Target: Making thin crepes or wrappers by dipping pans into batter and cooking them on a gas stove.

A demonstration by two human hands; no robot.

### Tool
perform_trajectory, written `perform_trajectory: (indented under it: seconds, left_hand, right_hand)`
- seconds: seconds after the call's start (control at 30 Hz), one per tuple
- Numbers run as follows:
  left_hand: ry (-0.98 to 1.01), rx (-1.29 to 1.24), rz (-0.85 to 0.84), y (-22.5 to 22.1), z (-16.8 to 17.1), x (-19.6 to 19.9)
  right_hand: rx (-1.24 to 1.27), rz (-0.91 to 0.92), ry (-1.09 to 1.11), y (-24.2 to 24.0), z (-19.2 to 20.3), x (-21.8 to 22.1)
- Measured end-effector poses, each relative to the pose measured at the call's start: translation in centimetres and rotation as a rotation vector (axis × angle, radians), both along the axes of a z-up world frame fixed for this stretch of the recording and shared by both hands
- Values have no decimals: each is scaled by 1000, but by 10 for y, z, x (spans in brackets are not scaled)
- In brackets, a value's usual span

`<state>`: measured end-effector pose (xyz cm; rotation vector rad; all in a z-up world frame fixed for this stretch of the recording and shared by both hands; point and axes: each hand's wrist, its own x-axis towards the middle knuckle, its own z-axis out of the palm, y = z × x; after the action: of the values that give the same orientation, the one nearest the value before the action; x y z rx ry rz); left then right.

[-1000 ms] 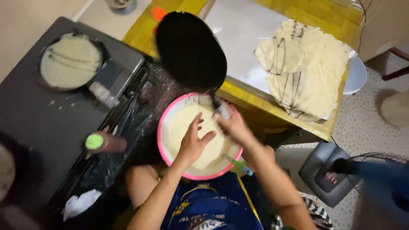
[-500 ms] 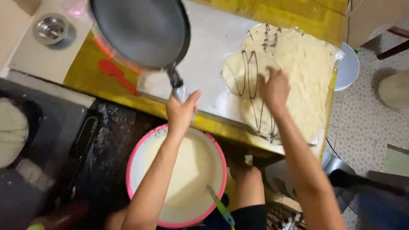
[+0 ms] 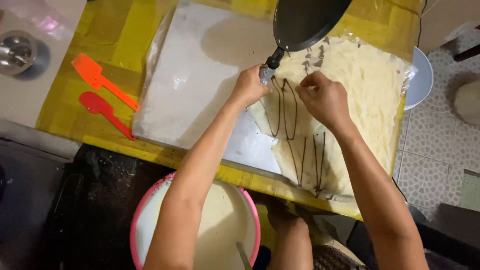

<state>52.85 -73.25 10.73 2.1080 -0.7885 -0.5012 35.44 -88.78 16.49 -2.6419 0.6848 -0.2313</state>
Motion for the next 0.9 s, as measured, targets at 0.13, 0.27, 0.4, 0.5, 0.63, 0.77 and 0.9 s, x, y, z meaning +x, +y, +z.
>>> perform_trajectory:
  seconds: [0.13,0.27,0.4,0.5,0.63,0.77,0.9]
  left_hand:
    - [-32,-83,-95,31,46,-12]
    - [83,-162,-165,59,129,-42]
    - [233,-67,-194,23,136,-40]
    - [125,-52,-160,-18,98,-33]
    - [19,87,-131,-36,65,-29]
    - [-43,-5,-63,-10,31,-29]
    - [121,-167,52,68,65,-84]
  right_hand:
    - [242,-32,-152,39,57,-39]
    - [682,-16,-346,50,110,-81]
    - [620,-65,-276,18,113,-76]
    - [557,-119,-324,-24,67,-59]
    - [-89,-65,-227,-48,11,-72]
    - [-469,-36,-205,-2,-13,-103]
    - [-163,-9,303,71,2,-128]
